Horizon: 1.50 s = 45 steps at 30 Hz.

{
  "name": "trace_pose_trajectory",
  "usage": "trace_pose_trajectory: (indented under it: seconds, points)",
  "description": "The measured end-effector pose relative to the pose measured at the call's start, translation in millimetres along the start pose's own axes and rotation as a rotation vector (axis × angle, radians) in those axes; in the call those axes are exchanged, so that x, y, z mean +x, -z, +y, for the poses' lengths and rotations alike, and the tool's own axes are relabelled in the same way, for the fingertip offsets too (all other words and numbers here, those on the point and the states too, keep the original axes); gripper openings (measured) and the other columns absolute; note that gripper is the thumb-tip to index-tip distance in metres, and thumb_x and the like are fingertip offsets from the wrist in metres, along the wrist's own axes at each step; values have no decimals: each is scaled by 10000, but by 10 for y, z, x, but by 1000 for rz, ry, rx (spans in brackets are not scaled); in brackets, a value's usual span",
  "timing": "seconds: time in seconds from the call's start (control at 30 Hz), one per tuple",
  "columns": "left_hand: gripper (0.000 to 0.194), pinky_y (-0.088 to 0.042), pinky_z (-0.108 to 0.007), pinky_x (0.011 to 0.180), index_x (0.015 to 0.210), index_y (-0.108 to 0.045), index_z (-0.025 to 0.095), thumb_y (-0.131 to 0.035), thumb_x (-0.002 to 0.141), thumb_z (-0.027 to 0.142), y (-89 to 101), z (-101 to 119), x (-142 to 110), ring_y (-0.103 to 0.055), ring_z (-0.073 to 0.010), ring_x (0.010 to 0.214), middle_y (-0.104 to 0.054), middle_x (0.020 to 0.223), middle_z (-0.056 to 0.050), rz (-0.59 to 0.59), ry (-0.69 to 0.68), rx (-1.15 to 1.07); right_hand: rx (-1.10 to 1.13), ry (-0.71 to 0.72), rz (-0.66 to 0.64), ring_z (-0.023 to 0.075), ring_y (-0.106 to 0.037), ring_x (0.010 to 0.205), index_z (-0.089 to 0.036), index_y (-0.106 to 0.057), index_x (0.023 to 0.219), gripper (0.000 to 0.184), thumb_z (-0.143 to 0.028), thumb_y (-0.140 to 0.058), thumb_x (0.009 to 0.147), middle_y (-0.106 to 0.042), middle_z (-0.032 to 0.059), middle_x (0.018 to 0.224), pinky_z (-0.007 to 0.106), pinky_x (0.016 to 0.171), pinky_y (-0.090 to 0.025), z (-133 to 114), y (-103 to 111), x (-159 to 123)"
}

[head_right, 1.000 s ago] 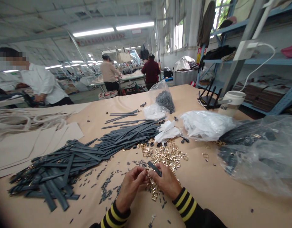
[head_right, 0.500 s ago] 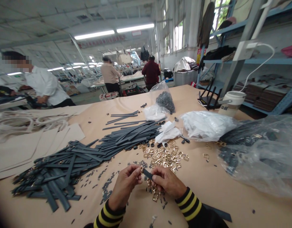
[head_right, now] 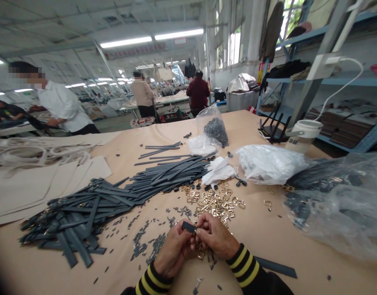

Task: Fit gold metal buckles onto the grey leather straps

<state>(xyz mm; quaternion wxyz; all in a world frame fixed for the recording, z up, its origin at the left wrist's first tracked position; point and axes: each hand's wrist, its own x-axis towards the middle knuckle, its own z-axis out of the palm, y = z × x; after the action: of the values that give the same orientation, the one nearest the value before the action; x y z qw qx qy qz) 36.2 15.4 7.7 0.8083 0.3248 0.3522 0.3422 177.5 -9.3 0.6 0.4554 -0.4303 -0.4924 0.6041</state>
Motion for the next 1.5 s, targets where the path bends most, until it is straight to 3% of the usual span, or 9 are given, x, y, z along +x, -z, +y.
trace_pose_trajectory:
  seconds: [0.17,0.4,0.7,0.9,1.13,1.3,1.5]
  points:
    - [319,-369,-150,434,726,-420,163,-679,654,336,-13,22,17,-499,-63,435,-547,530,33,-34,-37,32,-84,82,1,98,-539,511,-203,-441,932,183,-315,-508,804,-564,-39,633,206,467,-425,46,-38,22]
    - [264,-419,-192,532,779,-501,137,-634,694,348,78,3,-26,-562,-105,602,-579,708,-17,-80,-69,132,-237,98,69,85,-499,463,-197,-499,810,104,-301,-504,800,-533,-43,630,205,455,-404,68,0,22]
    - [289,-424,-192,535,714,-544,121,-631,675,394,167,-78,41,-513,-73,533,-561,633,6,94,-94,192,-499,152,103,117,-511,567,-194,-532,730,53,-214,-509,774,-534,-33,619,229,552,-403,-26,-37,10]
    - [276,-446,-207,555,738,-513,142,-610,691,397,154,-81,49,-537,-85,538,-570,610,14,114,-98,161,-410,77,68,108,-522,502,-198,-493,743,70,-245,-492,795,-542,-40,594,228,515,-413,21,-19,14]
    - [244,-405,-201,491,647,-494,148,-632,670,347,154,-68,32,-502,-93,496,-544,549,21,113,-227,395,-416,48,106,107,-507,497,-199,-484,727,99,-268,-499,796,-541,-37,585,221,489,-399,43,-21,14]
    - [191,-389,-211,498,671,-518,167,-646,643,305,164,-135,26,-490,-102,501,-536,563,19,168,-263,392,-305,-9,96,127,-541,534,-207,-442,741,173,-350,-536,773,-570,-12,635,223,477,-408,76,-53,14]
    - [147,-377,-235,534,676,-535,188,-646,609,257,208,-273,51,-490,-134,573,-527,612,2,310,-274,422,-87,-215,-103,153,-580,571,-229,-451,711,281,-483,-570,706,-593,9,622,222,477,-420,239,65,26]
